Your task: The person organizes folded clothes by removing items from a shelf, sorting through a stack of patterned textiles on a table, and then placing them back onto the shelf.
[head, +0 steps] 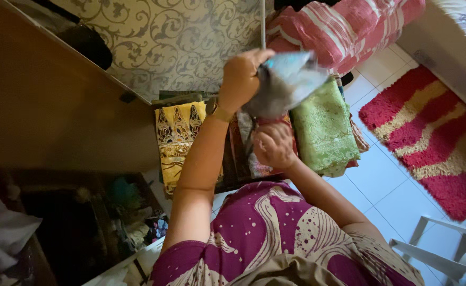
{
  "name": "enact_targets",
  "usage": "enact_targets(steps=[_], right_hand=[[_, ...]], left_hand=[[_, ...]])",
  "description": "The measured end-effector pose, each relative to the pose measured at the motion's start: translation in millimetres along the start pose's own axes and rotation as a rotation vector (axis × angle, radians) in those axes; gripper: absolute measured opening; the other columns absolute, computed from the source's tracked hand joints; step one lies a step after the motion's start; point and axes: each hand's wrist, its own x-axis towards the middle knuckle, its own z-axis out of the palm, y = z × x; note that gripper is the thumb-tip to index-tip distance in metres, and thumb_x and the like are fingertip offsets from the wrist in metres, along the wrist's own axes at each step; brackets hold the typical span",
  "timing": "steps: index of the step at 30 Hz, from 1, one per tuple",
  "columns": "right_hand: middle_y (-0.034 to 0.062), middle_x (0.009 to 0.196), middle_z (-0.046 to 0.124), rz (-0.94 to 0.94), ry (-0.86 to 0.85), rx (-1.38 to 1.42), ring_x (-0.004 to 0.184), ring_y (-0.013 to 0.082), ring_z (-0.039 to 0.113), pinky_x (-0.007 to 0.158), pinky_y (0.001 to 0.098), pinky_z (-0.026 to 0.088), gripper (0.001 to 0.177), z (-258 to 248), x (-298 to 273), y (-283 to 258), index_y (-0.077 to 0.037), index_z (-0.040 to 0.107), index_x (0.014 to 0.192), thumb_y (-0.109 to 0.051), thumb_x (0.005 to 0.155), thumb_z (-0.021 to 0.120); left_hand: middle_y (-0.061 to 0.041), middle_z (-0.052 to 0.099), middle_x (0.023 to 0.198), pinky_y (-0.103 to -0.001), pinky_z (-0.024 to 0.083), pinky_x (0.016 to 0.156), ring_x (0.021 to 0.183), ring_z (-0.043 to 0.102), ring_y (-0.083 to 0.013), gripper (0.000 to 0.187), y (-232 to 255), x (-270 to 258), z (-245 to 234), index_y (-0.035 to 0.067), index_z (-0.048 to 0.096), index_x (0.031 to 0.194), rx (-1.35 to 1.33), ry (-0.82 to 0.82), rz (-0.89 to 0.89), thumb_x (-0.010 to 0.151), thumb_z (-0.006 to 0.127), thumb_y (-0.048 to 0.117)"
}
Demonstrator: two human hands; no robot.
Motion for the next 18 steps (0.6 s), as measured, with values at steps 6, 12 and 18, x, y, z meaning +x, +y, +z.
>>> enact_targets(steps=[6,12,18], right_hand=[[0.0109,0.11,0.062,1.25,-0.188,1.147,0.092,0.018,0.06,0.077,0.033,0.053,0.04,33,-24,49,-0.011,0.059,0.131,-0.025,0.093,0.057],[0.0145,0.121,0.062,1.218,0.368,1.669,0.105,0.0218,0.06,0.089,0.0344,0.051,0.053,1,-45,173,-0.004,0.055,0.136,-0.036,0.095,0.053],[0.0181,0.133,0.062,1.278,0.521,1.767,0.118,0.0256,0.059,0.101,0.0358,0.05,0.068,14,-116,247,0.003,0.052,0.142,-0.047,0.096,0.049]], left_hand=[[-0.009,0.075,0.102,-0.035,0.059,0.087,0.094,0.074,-0.0262,0.034,50,11,-27,0.01,0.072,0.111,-0.323,-0.191,0.203,0.079,0.083,0.015],[0.001,0.076,0.101,-0.062,0.029,0.12,0.108,0.069,-0.0208,0.038,33,-35,-9,0.018,0.079,0.103,-0.178,-0.539,0.334,0.071,0.073,0.0],[0.008,0.077,0.113,-0.071,0.004,0.118,0.13,0.058,-0.0252,0.048,-26,-89,29,0.029,0.081,0.096,0.165,-0.645,0.183,0.065,0.066,-0.005]])
